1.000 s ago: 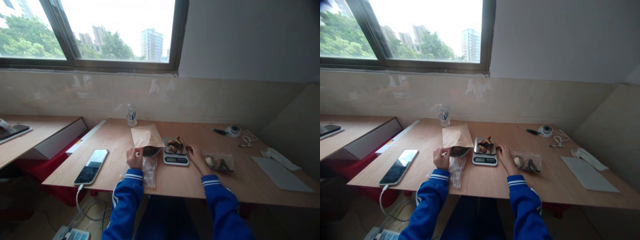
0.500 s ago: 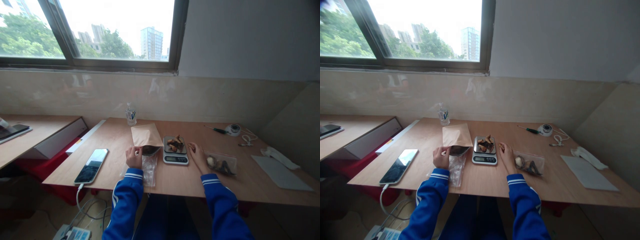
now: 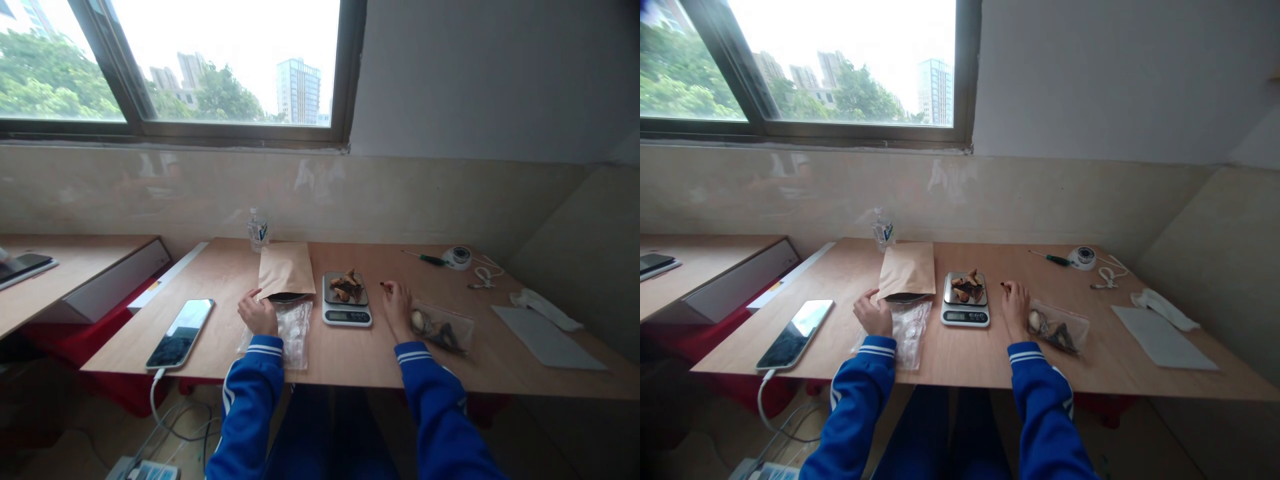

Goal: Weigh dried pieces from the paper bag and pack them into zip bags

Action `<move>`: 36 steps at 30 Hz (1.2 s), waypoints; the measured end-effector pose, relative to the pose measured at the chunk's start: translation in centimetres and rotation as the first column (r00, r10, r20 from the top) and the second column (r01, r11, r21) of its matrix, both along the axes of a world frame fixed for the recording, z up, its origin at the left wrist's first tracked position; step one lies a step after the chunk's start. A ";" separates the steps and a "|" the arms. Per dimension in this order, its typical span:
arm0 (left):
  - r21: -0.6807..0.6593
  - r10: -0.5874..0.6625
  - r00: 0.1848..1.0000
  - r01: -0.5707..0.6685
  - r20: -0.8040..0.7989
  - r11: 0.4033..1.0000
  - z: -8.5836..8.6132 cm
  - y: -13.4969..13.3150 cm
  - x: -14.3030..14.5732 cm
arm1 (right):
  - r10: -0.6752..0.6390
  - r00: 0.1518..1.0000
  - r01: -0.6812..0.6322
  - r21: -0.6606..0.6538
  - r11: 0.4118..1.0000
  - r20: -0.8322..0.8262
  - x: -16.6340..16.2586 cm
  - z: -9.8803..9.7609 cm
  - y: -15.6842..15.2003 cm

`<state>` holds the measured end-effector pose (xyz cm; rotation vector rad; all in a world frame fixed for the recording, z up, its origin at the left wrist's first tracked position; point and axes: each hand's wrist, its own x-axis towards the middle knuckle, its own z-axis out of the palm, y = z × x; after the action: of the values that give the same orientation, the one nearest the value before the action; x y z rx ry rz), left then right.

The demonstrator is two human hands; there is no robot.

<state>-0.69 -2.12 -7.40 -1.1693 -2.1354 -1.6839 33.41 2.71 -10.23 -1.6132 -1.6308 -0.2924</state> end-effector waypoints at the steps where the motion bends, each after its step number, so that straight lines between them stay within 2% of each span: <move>1: 0.002 0.000 1.000 0.000 0.008 1.000 0.4 -0.4 -0.1 | -0.001 1.000 0.002 -0.037 0.999 0.021 0.0 -0.1 0.0; 3: -0.045 -0.068 0.997 0.070 0.040 0.997 1.2 -1.8 -0.3 | 0.011 0.998 -0.005 -0.105 0.994 0.061 -0.1 -0.2 -0.1; 4: -0.102 -0.136 0.989 0.142 0.064 0.985 1.5 -2.7 -0.2 | 0.014 0.997 -0.005 -0.124 0.992 0.071 -0.2 -0.3 -0.1; 5: -0.183 -0.242 0.965 0.257 0.102 0.949 1.7 -3.6 0.0 | 0.016 0.998 -0.007 -0.126 0.992 0.069 -0.3 -0.3 -0.1; 6: -0.281 -0.340 0.929 0.369 0.149 0.886 1.9 -4.6 0.3 | 0.017 0.998 -0.010 -0.117 0.993 0.056 -0.4 -0.3 -0.2; 7: -0.383 -0.433 0.881 0.472 0.189 0.794 2.0 -5.6 0.7 | 0.017 0.999 -0.013 -0.100 0.995 0.038 -0.5 -0.2 -0.3; 9: -0.590 -0.545 0.802 0.569 0.243 0.574 2.1 -7.1 1.9 | 0.020 1.000 -0.020 -0.066 0.998 -0.002 -0.6 0.0 -0.4; 10: -0.666 -0.579 0.786 0.552 0.216 0.501 2.1 -7.6 2.6 | 0.022 1.000 -0.023 -0.052 0.998 -0.020 -0.7 0.2 -0.5; 11: -0.726 -0.593 0.788 0.504 0.165 0.468 2.2 -8.0 3.2 | 0.024 0.999 -0.025 -0.040 0.999 -0.035 -0.7 0.4 -0.5; 14: -0.822 -0.579 0.814 0.364 0.051 0.438 2.5 -8.1 4.6 | 0.041 0.996 -0.041 -0.002 0.999 -0.083 -0.7 1.0 -0.7; 17: -0.860 -0.568 0.823 0.309 0.028 0.406 2.9 -8.0 5.1 | 0.095 0.986 -0.090 0.045 0.995 -0.137 -1.2 2.3 -1.8; 19: -0.857 -0.573 0.819 0.311 0.023 0.410 3.0 -8.0 5.1 | 0.153 0.949 -0.132 0.091 0.987 -0.277 -2.3 3.6 -3.7; 20: -0.845 -0.577 0.816 0.335 0.038 0.418 3.0 -8.1 5.2 | 0.188 0.901 -0.155 0.115 0.981 -0.391 -3.2 4.4 -4.9; 22: -0.784 -0.592 0.798 0.436 0.112 0.441 3.2 -8.3 5.2 | 0.211 0.781 -0.164 0.134 0.977 -0.588 -5.8 5.9 -7.8; 25: -0.583 -0.669 0.712 0.642 0.212 0.498 3.9 -8.8 5.6 | 0.277 0.616 -0.333 0.075 0.940 -0.738 -10.4 7.3 -11.6; 26: -0.500 -0.708 0.668 0.704 0.227 0.504 4.2 -9.0 5.8 | 0.289 0.567 -0.408 0.041 0.912 -0.771 -11.9 7.4 -12.4; 29: -0.299 -0.796 0.538 0.836 0.278 0.461 5.2 -9.7 6.5 | 0.318 0.445 -0.603 -0.017 0.798 -0.837 -15.0 6.8 -13.3; 31: -0.213 -0.809 0.505 0.862 0.300 0.459 5.4 -10.1 7.0 | 0.324 0.404 -0.667 -0.033 0.745 -0.856 -15.5 5.9 -13.0; 32: -0.170 -0.796 0.525 0.851 0.302 0.497 5.3 -10.2 7.1 | 0.308 0.405 -0.661 -0.043 0.749 -0.861 -15.3 5.4 -12.7; 34: -0.058 -0.712 0.633 0.758 0.305 0.649 5.1 -10.2 7.1 | 0.234 0.433 -0.574 -0.066 0.816 -0.871 -13.9 4.5 -12.2; 36: 0.053 -0.582 0.737 0.604 0.343 0.795 4.8 -10.0 6.8 | 0.157 0.446 -0.450 -0.069 0.890 -0.881 -12.1 4.2 -12.0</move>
<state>6.15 -12.16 -2.57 -1.8554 -2.1435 -2.2375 21.34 -9.30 -6.06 -1.2481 -1.1082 0.9043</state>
